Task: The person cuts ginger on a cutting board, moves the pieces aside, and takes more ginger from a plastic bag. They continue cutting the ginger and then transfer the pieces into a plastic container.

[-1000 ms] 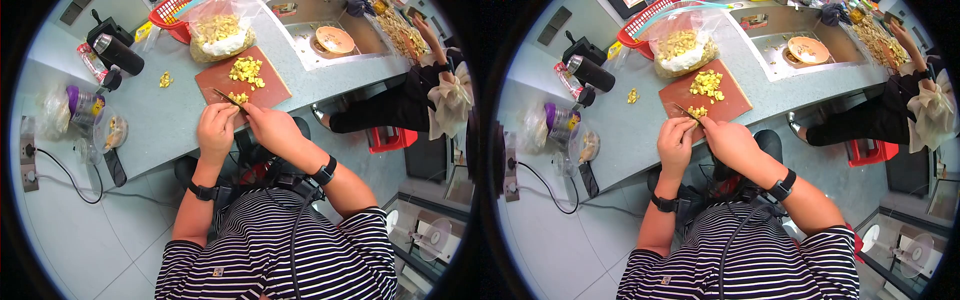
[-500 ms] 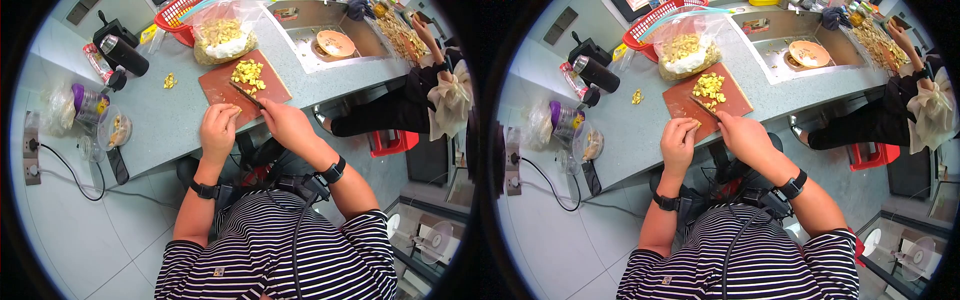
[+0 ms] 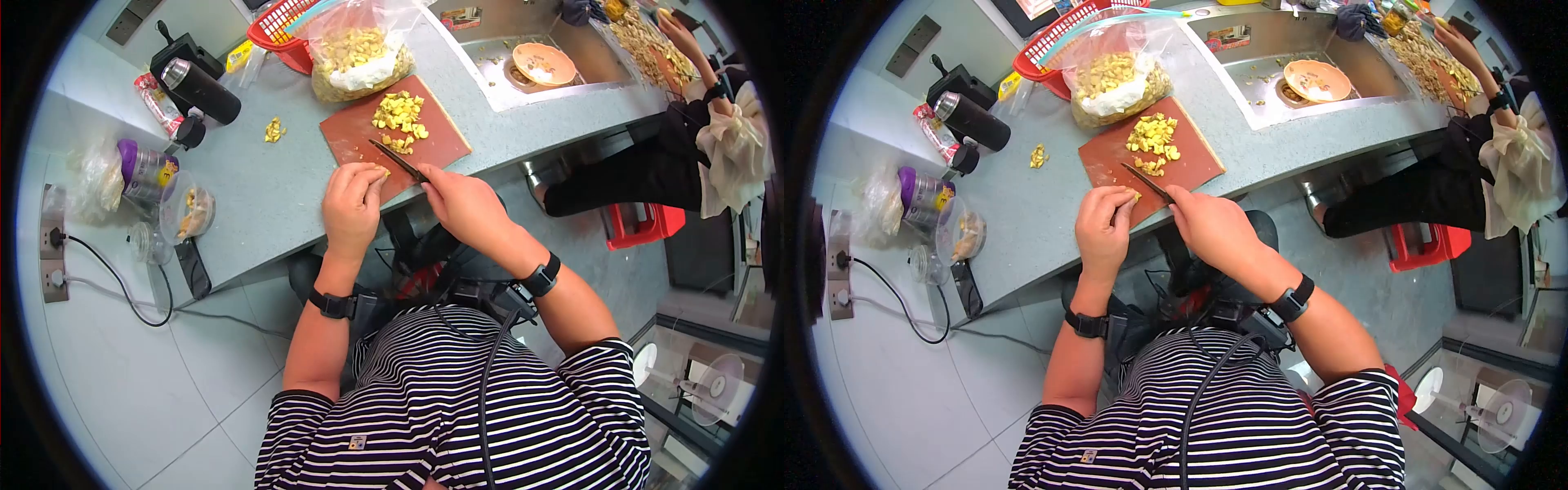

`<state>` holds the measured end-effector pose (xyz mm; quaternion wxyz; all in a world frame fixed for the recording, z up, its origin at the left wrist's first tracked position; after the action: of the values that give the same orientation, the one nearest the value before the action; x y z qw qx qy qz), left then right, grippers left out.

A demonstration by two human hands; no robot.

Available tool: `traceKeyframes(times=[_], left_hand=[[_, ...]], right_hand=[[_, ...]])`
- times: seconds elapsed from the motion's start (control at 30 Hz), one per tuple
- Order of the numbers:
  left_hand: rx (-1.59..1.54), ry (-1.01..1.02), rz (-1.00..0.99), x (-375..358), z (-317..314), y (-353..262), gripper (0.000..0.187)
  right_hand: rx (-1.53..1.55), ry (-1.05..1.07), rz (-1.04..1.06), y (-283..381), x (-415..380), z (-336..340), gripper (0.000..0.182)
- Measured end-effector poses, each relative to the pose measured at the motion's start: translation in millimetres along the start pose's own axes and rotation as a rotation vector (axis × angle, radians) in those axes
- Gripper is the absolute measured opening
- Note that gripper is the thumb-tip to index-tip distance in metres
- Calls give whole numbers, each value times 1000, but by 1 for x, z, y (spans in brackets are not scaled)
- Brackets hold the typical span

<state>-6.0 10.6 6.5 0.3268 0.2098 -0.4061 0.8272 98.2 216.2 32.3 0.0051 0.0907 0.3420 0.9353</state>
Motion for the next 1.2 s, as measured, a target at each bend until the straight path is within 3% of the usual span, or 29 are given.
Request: traceKeyframes(times=[1.2], left_hand=[[-38, 10, 45, -2, -3, 4, 12]], right_hand=[[152, 33, -8, 8, -19, 2, 37]])
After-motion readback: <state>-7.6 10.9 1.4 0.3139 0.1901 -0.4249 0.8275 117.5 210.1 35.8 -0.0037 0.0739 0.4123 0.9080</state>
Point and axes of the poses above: each hand's wrist, its own x-axis towards the middle knuckle, its own z-axis out of the back of the hand, y = z × x, the point moved 1 cm from there along x, towards the middle knuckle, and after that the axes turned 5 degrees about x, right-handed, at the moved point
